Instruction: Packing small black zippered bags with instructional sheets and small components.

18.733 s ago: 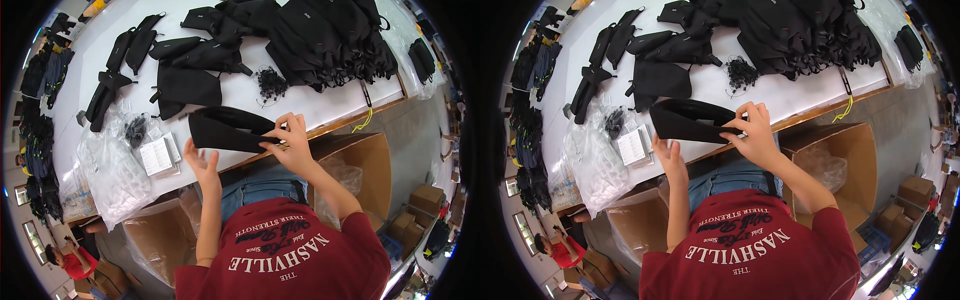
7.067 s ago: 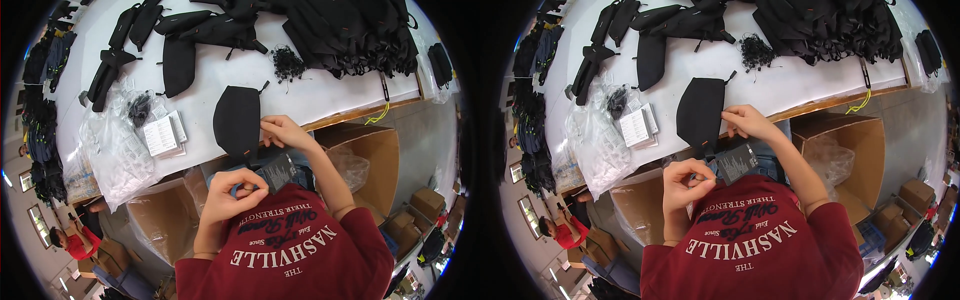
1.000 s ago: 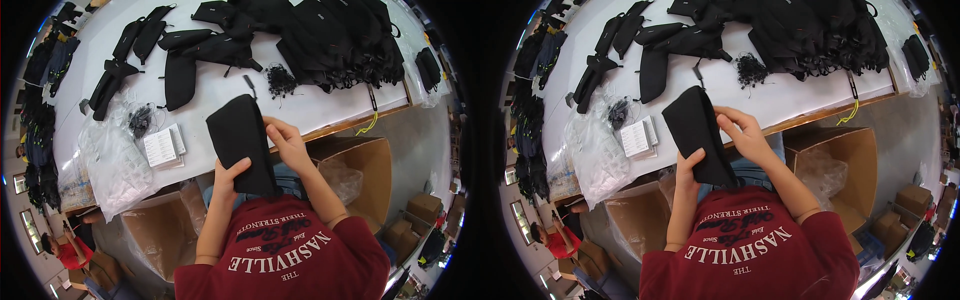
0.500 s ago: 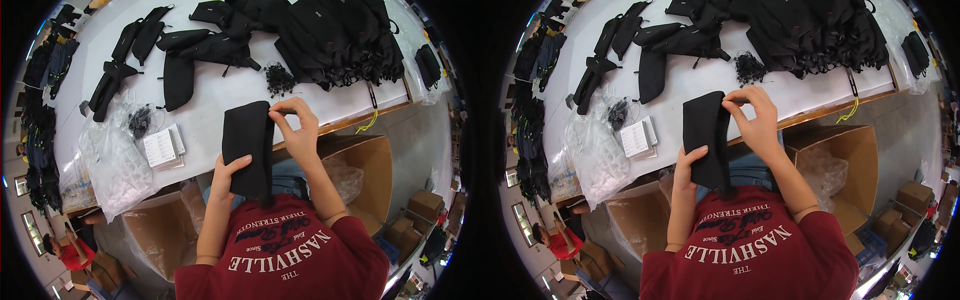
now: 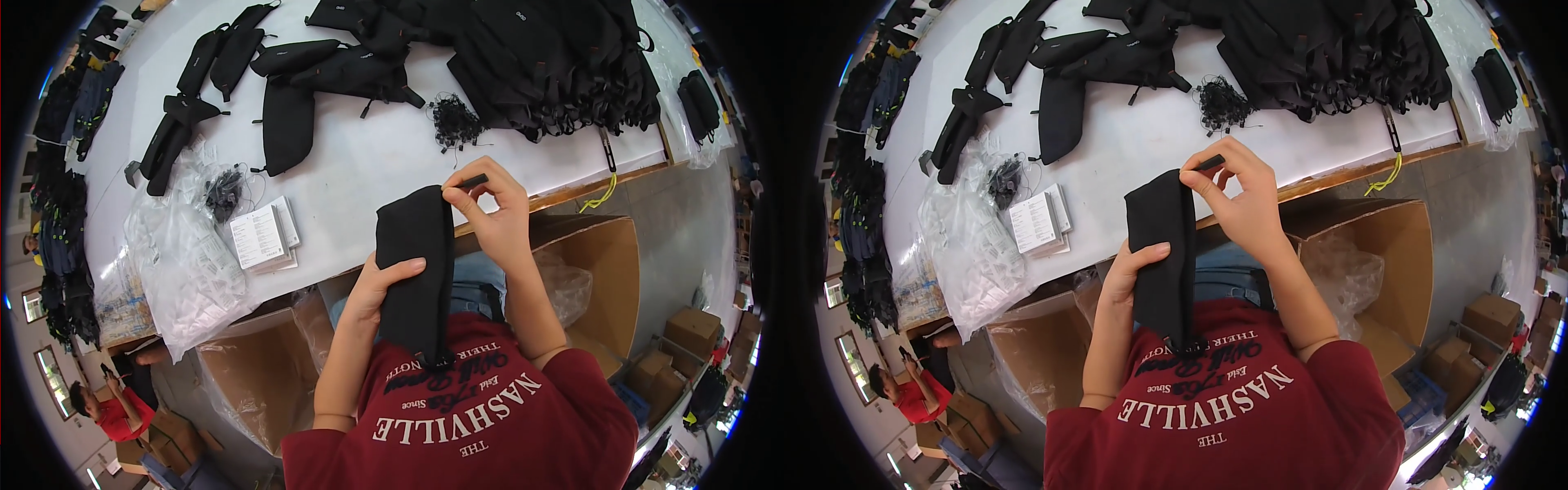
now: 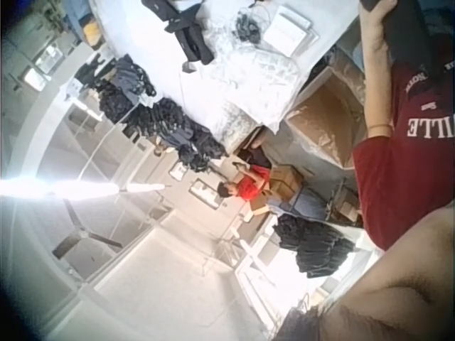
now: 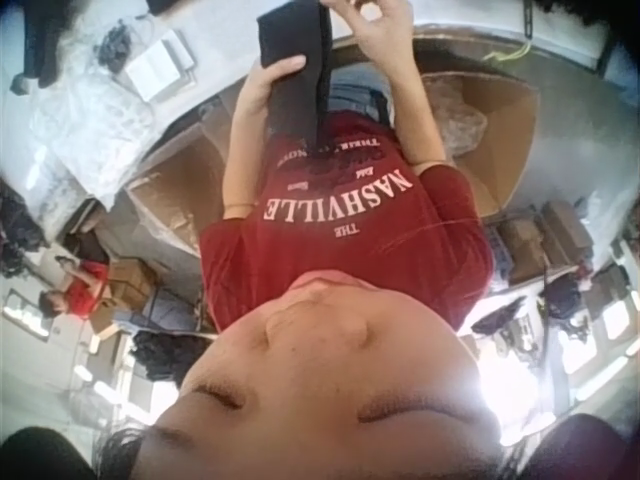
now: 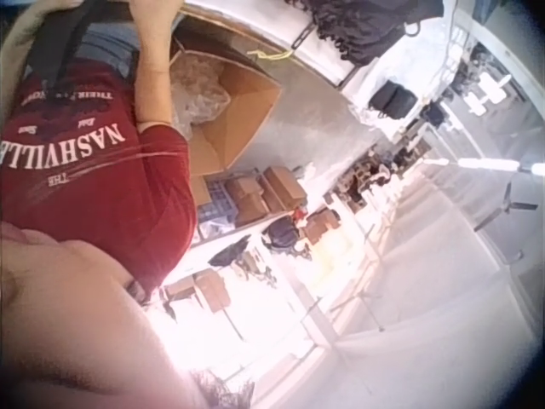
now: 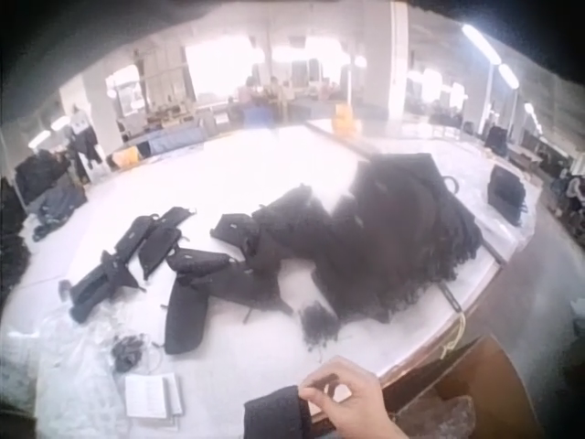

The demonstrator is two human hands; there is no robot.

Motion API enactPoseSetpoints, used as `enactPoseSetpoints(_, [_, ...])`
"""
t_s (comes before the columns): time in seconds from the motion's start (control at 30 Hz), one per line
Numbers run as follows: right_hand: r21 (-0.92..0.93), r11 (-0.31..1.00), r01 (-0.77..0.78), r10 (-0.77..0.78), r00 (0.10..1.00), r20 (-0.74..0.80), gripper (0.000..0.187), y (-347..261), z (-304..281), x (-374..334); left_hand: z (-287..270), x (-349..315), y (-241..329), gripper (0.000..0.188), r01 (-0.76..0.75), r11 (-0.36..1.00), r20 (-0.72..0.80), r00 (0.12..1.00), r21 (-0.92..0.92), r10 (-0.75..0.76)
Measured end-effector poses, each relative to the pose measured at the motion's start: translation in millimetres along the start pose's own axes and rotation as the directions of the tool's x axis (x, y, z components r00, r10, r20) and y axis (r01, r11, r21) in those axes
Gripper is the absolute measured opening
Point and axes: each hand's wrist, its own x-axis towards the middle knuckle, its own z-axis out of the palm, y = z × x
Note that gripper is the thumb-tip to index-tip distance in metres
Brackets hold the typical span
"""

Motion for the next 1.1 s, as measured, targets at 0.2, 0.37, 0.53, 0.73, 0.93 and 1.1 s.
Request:
enactPoseSetpoints(0.2, [-0.012, 1.000, 0.010, -0.010, 1.000, -0.028, 0.008, -5, 2, -3, 7, 2, 6, 0.042, -0.020, 0.997, -0.046, 0.999, -0.070, 0.017])
enactPoseSetpoints(0.37, [-0.037, 0.999, 0.024, -0.025, 1.000, -0.015, 0.006, -4, -4, 1, 9, -2, 4, 0.041, -0.049, 0.997, -0.029, 0.998, -0.061, 0.047])
enactPoseSetpoints(0.53, [0.042, 0.999, -0.013, 0.012, 0.999, 0.033, 0.006, -12, 5, -5, 8, -6, 7, 0.040, -0.091, 0.993, -0.074, 0.994, -0.081, 0.086])
enactPoseSetpoints(0.73, [0.166, 0.977, -0.134, 0.078, 0.948, 0.307, 0.006, -33, 19, -39, -8, 11, 14, 0.025, -0.134, 0.931, -0.099, 0.989, -0.340, 0.106])
enactPoseSetpoints(0.93, [0.198, 0.959, -0.201, 0.103, 0.902, 0.418, 0.007, -41, 16, -47, -10, 14, 31, 0.020, -0.196, 0.922, -0.100, 0.980, -0.334, 0.172])
enactPoseSetpoints(1.1, [0.197, 0.967, -0.161, 0.059, 0.896, 0.441, 0.006, -45, 16, -45, -4, 12, 37, 0.020, -0.230, 0.924, -0.119, 0.972, -0.305, 0.203])
